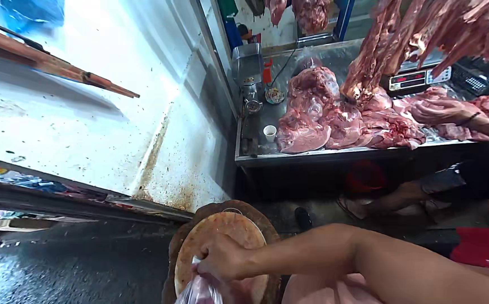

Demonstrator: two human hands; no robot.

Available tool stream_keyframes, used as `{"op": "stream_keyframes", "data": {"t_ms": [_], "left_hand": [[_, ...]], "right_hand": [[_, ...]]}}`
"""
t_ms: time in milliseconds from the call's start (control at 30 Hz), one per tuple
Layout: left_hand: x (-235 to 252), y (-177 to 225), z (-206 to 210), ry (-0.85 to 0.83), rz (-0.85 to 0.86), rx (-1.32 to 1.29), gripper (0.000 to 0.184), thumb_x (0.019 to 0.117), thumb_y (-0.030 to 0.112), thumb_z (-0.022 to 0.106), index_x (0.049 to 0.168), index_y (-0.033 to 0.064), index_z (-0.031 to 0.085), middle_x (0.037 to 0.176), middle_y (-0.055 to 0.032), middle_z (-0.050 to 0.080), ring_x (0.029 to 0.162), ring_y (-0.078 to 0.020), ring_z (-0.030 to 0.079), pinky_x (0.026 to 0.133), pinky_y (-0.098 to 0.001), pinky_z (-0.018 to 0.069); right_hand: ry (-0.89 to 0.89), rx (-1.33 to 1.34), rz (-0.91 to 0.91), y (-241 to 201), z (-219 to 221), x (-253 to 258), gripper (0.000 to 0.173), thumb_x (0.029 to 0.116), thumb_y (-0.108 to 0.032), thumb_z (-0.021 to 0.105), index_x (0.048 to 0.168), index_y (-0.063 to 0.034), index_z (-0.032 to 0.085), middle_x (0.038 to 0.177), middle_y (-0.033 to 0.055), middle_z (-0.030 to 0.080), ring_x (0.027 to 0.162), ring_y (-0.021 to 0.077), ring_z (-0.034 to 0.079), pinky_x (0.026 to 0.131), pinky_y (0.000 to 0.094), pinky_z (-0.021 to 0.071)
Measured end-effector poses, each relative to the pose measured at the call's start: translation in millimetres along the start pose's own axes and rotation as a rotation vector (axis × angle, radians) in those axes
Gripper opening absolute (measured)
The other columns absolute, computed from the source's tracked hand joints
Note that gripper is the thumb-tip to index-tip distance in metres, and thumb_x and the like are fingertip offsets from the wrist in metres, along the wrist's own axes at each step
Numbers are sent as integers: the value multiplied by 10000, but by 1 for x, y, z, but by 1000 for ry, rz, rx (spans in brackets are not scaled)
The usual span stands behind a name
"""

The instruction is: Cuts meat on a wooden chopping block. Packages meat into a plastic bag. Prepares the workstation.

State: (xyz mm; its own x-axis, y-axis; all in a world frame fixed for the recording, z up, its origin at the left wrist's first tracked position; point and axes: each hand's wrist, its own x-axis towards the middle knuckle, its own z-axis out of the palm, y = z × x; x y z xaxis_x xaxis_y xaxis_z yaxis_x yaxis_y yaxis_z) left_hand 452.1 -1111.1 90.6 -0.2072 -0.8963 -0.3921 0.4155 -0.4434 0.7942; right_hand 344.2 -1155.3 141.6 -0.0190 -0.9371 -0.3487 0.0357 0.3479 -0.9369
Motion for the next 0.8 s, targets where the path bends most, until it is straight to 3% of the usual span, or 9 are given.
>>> {"op": "stream_keyframes", "data": {"t_ms": [33, 100, 133, 233, 367, 500, 600, 700, 800], "left_hand": [[3, -38, -30, -405, 38, -187, 301, 1104, 214, 349, 1153, 53, 598, 934, -6, 699, 887, -65, 693, 830, -293, 592], [4, -66, -48, -593, -148, -534, 264, 1021, 364, 575, 1038, 168, 751, 841, 20, 743, 818, -112, 723, 851, -365, 604], [6, -60, -61, -606, -207, -581, 280, 1012, 390, 594, 991, 184, 781, 789, 35, 732, 771, -109, 712, 835, -355, 596], [37, -14, -92, -250, -226, -196, 460, 1082, 477, 436, 785, 218, 674, 578, 85, 561, 533, -65, 581, 600, -282, 555], [96, -3, -93, -5, -73, 344, 329, 1103, 260, 438, 843, 117, 581, 563, 39, 507, 474, -93, 517, 501, -276, 517], [103, -9, -79, -172, -8, 893, 175, 1026, 150, 582, 1010, 4, 676, 721, -47, 660, 591, -136, 630, 590, -314, 575], [102, 5, -88, -342, -147, 1358, 312, 960, 272, 714, 1170, 42, 724, 930, -105, 754, 716, -209, 718, 696, -440, 626], [105, 0, -98, -399, -294, 1459, 376, 811, 242, 739, 1145, 72, 735, 899, -100, 761, 753, -229, 747, 731, -476, 641], [88, -7, -83, -277, -309, 1469, 428, 792, 125, 757, 1205, 41, 682, 911, -118, 741, 730, -233, 735, 706, -470, 635]], "right_hand": [[12, 23, 27, 8, 0, 1, 148, 968, -147, 675, 968, -2, 705, 828, 106, 663, 733, 199, 615, 678, 435, 508], [18, 94, 37, 32, -1, 9, 111, 951, -126, 690, 991, -23, 700, 849, 80, 670, 722, 161, 613, 661, 392, 513], [19, 104, 6, 46, 0, 13, 110, 951, -115, 696, 993, -13, 701, 848, 83, 681, 702, 152, 620, 648, 375, 526], [-37, -88, -84, 85, -7, 29, 163, 984, -120, 656, 1038, 27, 702, 917, 144, 698, 753, 227, 660, 721, 443, 567], [-258, -479, -157, 111, -24, 29, 308, 973, -71, 605, 1277, -32, 641, 1106, 197, 702, 1028, 353, 685, 923, 592, 538], [-322, -647, -290, 150, -32, 25, 474, 889, -15, 669, 1358, -81, 644, 1352, 155, 635, 1222, 351, 622, 1033, 600, 497], [-376, -739, -298, 154, -20, 13, 422, 878, -82, 738, 1296, -65, 678, 1424, 151, 575, 1268, 380, 556, 1081, 594, 434], [-428, -808, -382, 164, -15, 0, 375, 857, -109, 775, 1218, -45, 698, 1396, 135, 595, 1256, 386, 545, 1060, 552, 466], [-462, -607, -393, 176, -22, -6, 424, 871, 19, 691, 1293, -3, 662, 1468, 172, 548, 1319, 369, 531, 1115, 522, 433]]}}
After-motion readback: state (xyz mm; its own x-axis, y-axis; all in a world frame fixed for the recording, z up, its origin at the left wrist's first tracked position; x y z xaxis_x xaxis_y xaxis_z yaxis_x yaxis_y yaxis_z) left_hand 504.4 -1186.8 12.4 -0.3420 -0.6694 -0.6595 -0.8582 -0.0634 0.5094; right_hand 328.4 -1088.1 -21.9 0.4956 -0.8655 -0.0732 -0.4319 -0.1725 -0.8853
